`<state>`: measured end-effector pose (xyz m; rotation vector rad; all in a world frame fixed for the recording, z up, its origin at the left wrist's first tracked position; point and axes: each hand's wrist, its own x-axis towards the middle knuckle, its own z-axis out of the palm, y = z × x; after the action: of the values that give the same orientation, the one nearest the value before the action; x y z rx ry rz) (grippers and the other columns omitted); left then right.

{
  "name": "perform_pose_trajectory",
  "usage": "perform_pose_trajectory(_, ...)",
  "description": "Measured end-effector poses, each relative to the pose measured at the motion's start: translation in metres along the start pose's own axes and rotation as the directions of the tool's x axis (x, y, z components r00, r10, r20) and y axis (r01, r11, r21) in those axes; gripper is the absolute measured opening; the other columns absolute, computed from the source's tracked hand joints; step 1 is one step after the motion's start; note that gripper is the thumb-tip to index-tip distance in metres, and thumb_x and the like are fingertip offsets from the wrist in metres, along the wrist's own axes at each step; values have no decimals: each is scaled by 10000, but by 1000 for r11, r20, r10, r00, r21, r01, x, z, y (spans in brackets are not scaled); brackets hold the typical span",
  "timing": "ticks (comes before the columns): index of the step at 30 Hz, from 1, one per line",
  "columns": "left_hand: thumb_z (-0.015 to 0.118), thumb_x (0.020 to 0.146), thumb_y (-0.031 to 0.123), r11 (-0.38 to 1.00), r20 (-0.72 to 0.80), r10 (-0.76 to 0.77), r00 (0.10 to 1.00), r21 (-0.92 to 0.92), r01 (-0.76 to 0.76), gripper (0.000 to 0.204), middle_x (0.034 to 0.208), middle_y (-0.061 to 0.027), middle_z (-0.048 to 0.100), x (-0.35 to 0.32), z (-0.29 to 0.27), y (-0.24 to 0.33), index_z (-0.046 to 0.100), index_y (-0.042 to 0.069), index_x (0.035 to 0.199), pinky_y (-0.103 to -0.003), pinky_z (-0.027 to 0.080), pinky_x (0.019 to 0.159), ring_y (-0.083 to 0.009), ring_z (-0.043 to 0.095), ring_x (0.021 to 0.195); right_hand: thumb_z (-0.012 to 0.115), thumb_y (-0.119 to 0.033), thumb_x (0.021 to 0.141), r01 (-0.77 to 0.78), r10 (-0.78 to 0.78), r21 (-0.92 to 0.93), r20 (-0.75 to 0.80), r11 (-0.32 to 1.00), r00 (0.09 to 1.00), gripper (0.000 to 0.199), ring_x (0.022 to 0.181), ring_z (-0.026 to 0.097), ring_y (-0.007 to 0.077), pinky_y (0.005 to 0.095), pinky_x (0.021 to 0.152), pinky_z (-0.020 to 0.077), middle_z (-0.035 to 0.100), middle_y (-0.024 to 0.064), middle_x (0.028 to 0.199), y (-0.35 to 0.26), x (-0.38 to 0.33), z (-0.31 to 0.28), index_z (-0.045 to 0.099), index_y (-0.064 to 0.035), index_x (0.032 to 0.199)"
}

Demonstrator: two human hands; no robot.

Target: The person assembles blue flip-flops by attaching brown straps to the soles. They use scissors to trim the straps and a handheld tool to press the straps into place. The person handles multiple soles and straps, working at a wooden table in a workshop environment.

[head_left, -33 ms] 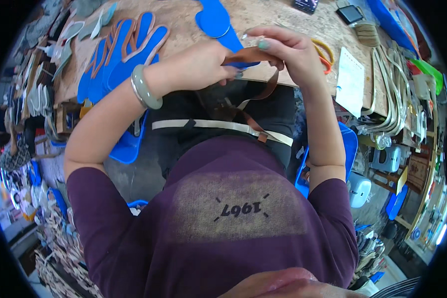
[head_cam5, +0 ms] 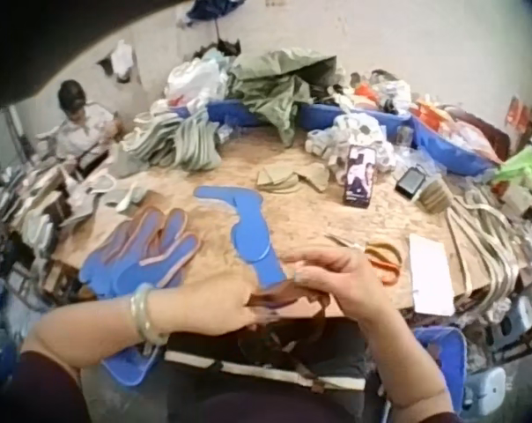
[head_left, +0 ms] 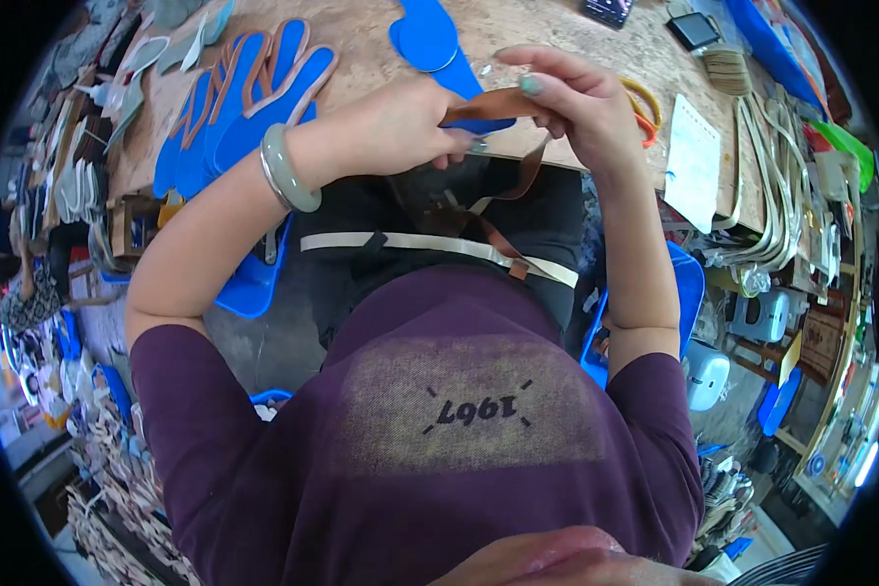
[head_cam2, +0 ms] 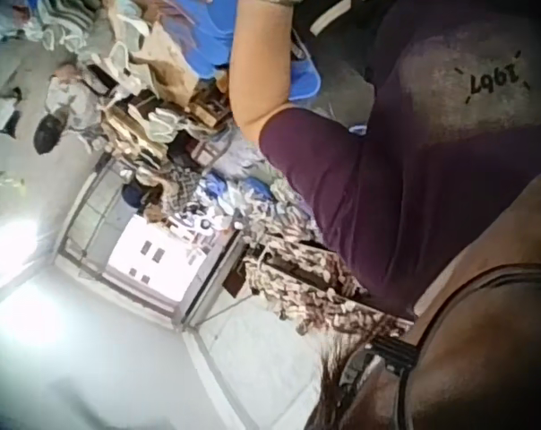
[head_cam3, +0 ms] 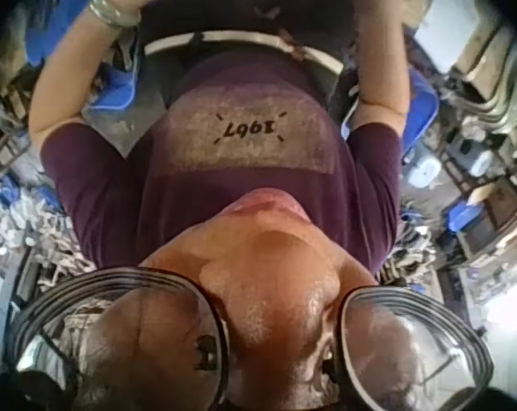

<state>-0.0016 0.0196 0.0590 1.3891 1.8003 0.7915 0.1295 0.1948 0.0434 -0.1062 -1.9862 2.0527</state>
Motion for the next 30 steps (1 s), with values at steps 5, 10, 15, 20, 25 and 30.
perform_pose_trajectory(5, 564, 931, 214, 962, 16, -85, 996, -258, 86, 329, 755, -81, 645, -7, 7, 0, 524, -24, 1155, -267, 506, 635, -132, 629, 681, 700, -82, 819, 141, -93, 189, -240, 972, 966, 260, 536, 454, 17, 146, 453, 281, 610, -15, 742, 13, 8, 0, 627, -40, 1065)
perform_pose_trajectory(10, 539, 960, 266, 815, -88, 24, 996, -575, -70, 340, 788, -64, 623, -5, 24, -17, 502, 9, 1179, -252, 505, 656, -116, 611, 715, 680, -53, 829, 162, -91, 294, -240, 942, 966, 250, 554, 510, 35, 148, 453, 309, 656, 54, 762, 21, 10, 5, 559, -54, 1047)
perform_pose_trajectory(15, 503, 975, 317, 663, -205, 48, 978, -725, -185, 361, 826, -85, 617, 1, 39, -22, 501, 10, 1166, -257, 503, 681, -133, 604, 731, 669, -46, 830, 206, -54, 400, -359, 893, 932, 251, 542, 490, 33, 153, 457, 305, 636, 31, 740, 44, 7, 25, 557, -59, 1054)
perform_pose_trajectory(20, 472, 985, 338, 598, -249, 23, 968, -773, -213, 342, 823, -83, 626, 12, 47, -25, 542, 20, 1089, -250, 501, 675, -132, 610, 720, 649, -69, 861, 273, -64, 425, -445, 863, 893, 215, 531, 472, 28, 162, 452, 305, 633, 29, 761, 47, 4, 44, 541, -56, 1047)
perform_pose_trajectory(25, 474, 986, 325, 439, -325, -7, 946, -851, -289, 320, 859, -75, 641, 19, 49, -25, 572, 26, 1042, -255, 526, 702, -126, 627, 743, 609, -75, 898, 192, -6, 394, -426, 899, 905, 206, 529, 489, 41, 171, 474, 377, 628, 29, 753, 36, 6, 48, 593, -9, 1093)
perform_pose_trajectory(30, 438, 996, 335, 369, -518, -172, 838, -822, -433, 359, 969, -112, 651, 26, 48, -26, 577, 10, 1063, -278, 536, 768, -152, 645, 849, 677, -132, 865, 129, -97, 31, -489, 991, 867, 175, 718, 610, 64, 182, 604, 454, 693, 39, 834, 37, -3, 55, 716, -12, 987)
